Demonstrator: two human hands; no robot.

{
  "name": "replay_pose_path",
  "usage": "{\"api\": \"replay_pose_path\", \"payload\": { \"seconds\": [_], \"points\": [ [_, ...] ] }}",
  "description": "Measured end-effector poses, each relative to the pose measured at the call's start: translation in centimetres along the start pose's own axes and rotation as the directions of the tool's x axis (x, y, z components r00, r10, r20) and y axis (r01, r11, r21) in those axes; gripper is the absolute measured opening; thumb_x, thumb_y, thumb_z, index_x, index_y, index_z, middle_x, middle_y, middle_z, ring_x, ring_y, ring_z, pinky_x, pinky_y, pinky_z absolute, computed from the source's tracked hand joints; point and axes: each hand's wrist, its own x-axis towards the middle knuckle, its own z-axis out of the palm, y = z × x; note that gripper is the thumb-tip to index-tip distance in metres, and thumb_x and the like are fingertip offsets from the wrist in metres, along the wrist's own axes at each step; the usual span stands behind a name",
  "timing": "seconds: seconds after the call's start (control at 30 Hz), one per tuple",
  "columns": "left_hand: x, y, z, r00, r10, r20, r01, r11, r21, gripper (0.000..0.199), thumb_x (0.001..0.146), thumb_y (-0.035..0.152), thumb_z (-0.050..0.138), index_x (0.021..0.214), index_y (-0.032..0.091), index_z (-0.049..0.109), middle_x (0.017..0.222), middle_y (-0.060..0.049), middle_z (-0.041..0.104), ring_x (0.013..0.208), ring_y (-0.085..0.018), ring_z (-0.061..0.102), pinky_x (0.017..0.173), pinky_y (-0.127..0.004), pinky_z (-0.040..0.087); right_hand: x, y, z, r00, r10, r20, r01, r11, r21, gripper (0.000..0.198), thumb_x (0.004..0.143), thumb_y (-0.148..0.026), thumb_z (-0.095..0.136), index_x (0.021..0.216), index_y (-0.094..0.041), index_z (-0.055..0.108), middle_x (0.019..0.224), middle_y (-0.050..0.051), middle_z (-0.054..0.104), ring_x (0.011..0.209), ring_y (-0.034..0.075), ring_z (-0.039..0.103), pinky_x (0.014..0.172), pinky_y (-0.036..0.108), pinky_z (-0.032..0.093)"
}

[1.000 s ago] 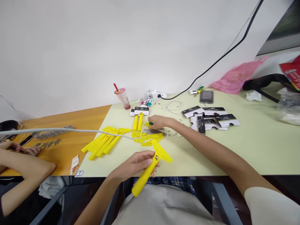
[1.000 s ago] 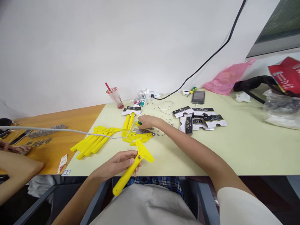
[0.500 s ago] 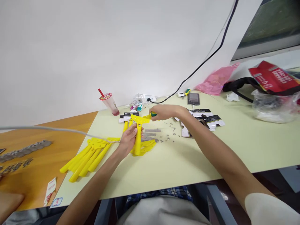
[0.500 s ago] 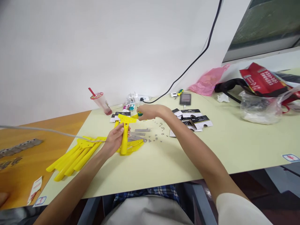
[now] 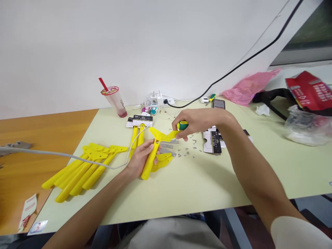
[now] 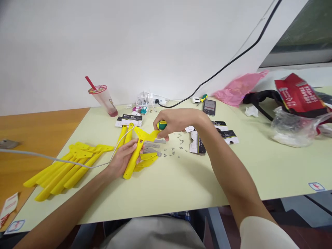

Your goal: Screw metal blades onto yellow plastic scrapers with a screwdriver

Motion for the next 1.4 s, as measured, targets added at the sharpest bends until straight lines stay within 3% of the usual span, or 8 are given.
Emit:
{"api": "replay_pose_path", "payload": {
  "seconds": [0.13,0.33,0.57,0.7,0.9,1.07,1.4],
  "points": [
    [-0.6,0.1,0.3,0.988,-0.106,0.115,0.094,0.989,0.11,0.037,0.096,0.047,0.083,0.111,0.015,0.071,0.089,-0.005,0.072,0.053,-0.011,0.063,0.048,-0.025,0.05,1.9,0.7,0.7,0.981,-0.039,0.191,0.03,0.998,0.047,0.03,0.093,-0.049,0.08,0.094,-0.02,0.075,0.077,0.0,0.077,0.056,0.01,0.052,0.054,0.028,0.031],
    [-1.4,0.5,0.8,0.962,-0.212,0.174,0.163,0.952,0.26,0.043,0.104,0.06,0.072,0.104,0.016,0.067,0.082,-0.001,0.069,0.042,-0.006,0.054,0.041,-0.02,0.041,3.7,2.0,1.7,0.963,-0.05,0.266,0.025,0.995,0.094,0.037,0.089,-0.055,0.085,0.089,-0.02,0.073,0.072,-0.001,0.075,0.057,0.01,0.053,0.052,0.028,0.031],
    [-1.9,0.4,1.6,0.93,-0.307,0.203,0.24,0.924,0.298,0.04,0.098,0.054,0.081,0.101,0.015,0.07,0.089,-0.004,0.074,0.044,-0.007,0.056,0.033,-0.018,0.041,4.6,2.0,2.5,0.981,-0.087,0.172,0.056,0.983,0.177,0.041,0.087,-0.057,0.089,0.101,-0.022,0.072,0.068,-0.003,0.075,0.054,0.01,0.052,0.051,0.027,0.03],
    [-1.9,0.2,1.5,0.928,-0.318,0.196,0.267,0.931,0.25,0.037,0.095,0.049,0.085,0.101,0.015,0.072,0.094,-0.006,0.074,0.06,-0.012,0.067,0.035,-0.017,0.045,4.7,2.2,2.5,0.989,-0.112,0.098,0.086,0.968,0.237,0.037,0.091,-0.055,0.086,0.103,-0.022,0.074,0.07,-0.002,0.076,0.05,0.008,0.048,0.047,0.026,0.027],
    [-1.7,0.5,1.4,0.939,-0.302,0.165,0.272,0.945,0.182,0.04,0.091,0.048,0.09,0.099,0.014,0.069,0.091,-0.006,0.075,0.055,-0.01,0.062,0.033,-0.017,0.042,4.8,2.6,2.6,0.975,-0.21,-0.077,0.224,0.922,0.315,0.028,0.096,-0.046,0.083,0.102,-0.02,0.077,0.08,0.0,0.078,0.051,0.006,0.047,0.044,0.023,0.029],
    [-1.6,0.3,1.2,0.944,-0.276,0.179,0.245,0.953,0.179,0.038,0.092,0.045,0.089,0.105,0.014,0.071,0.095,-0.007,0.074,0.065,-0.013,0.067,0.035,-0.017,0.046,5.3,2.8,3.6,0.962,-0.214,-0.171,0.254,0.929,0.269,0.029,0.097,-0.046,0.082,0.111,-0.02,0.08,0.085,0.0,0.074,0.057,0.006,0.051,0.045,0.021,0.03],
    [-1.5,0.1,1.2,0.936,-0.296,0.189,0.254,0.942,0.219,0.041,0.091,0.048,0.089,0.102,0.014,0.07,0.098,-0.009,0.075,0.069,-0.015,0.069,0.036,-0.018,0.049,5.1,2.3,3.9,0.95,-0.263,-0.17,0.292,0.94,0.175,0.028,0.101,-0.041,0.075,0.118,-0.02,0.083,0.083,0.0,0.074,0.061,0.009,0.053,0.055,0.024,0.036]
  ]
}}
